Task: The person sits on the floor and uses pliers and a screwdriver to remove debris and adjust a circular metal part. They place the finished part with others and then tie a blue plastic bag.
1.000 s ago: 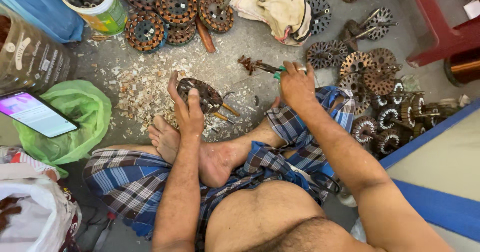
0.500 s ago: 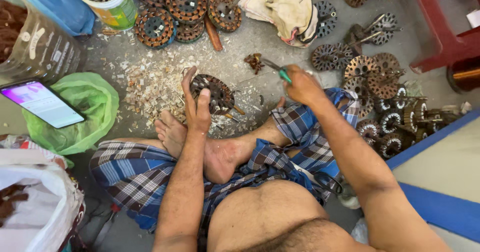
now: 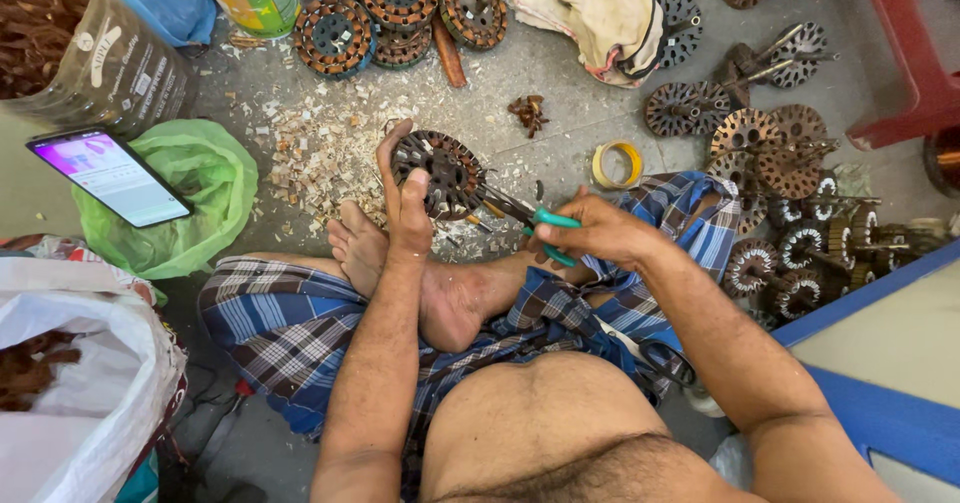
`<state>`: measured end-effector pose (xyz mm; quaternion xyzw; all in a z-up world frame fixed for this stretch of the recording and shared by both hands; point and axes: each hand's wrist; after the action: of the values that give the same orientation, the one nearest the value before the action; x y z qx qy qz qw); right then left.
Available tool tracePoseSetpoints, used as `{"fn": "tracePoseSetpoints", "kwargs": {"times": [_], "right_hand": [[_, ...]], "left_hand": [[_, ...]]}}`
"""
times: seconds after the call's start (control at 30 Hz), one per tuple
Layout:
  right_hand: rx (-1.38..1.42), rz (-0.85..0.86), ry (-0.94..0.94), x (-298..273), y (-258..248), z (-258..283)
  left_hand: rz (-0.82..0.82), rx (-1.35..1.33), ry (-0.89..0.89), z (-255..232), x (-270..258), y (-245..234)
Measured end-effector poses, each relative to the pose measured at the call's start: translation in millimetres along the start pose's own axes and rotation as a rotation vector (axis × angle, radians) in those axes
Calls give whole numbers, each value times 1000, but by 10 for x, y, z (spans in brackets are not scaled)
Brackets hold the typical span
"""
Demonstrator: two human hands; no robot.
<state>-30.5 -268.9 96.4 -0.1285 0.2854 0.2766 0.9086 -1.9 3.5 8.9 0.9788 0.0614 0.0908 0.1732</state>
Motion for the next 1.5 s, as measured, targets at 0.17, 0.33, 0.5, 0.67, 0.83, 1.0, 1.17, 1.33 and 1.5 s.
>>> {"fn": "tracePoseSetpoints", "kwargs": {"times": [0.17,0.33,0.5,0.67,0.83,1.0,1.17,1.33,1.5], "right_hand": [[39,-24,-55,6,16,-62],[19,-63,-47,36,59,-99],[101,-162,-58,183,258,-142],[-172,-159,47,195,287,5],[-1240,-338,-478,55,225,205],[-981,-139,-308,111,-45,307],[-62,-229,-132,79,131,14],[370,-529,-458,-29,168,-61],[-542,-710,-419,-30,-316,133]], "left_hand": [[2,-67,-37,-10,20,-7],[32,-95,-131,-51,3,10],[71,-87,-164,-65,-28,13],[101,43,-79,-142,-1,-26],[221,396,-234,-219,-39,56],[279,730,-247,-182,-44,26],[41,149,-17,-58,94,-37],[-25,367,-163,-89,4,-27],[-81,381,-78,-45,82,58]]}}
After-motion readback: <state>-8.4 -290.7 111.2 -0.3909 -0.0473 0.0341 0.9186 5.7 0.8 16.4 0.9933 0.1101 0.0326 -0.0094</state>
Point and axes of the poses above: each hand's wrist, its own x-axis towards the middle knuckle, its own y-axis out of the palm, z = x × y, and after that the axes turned 6 degrees about -y, right-handed
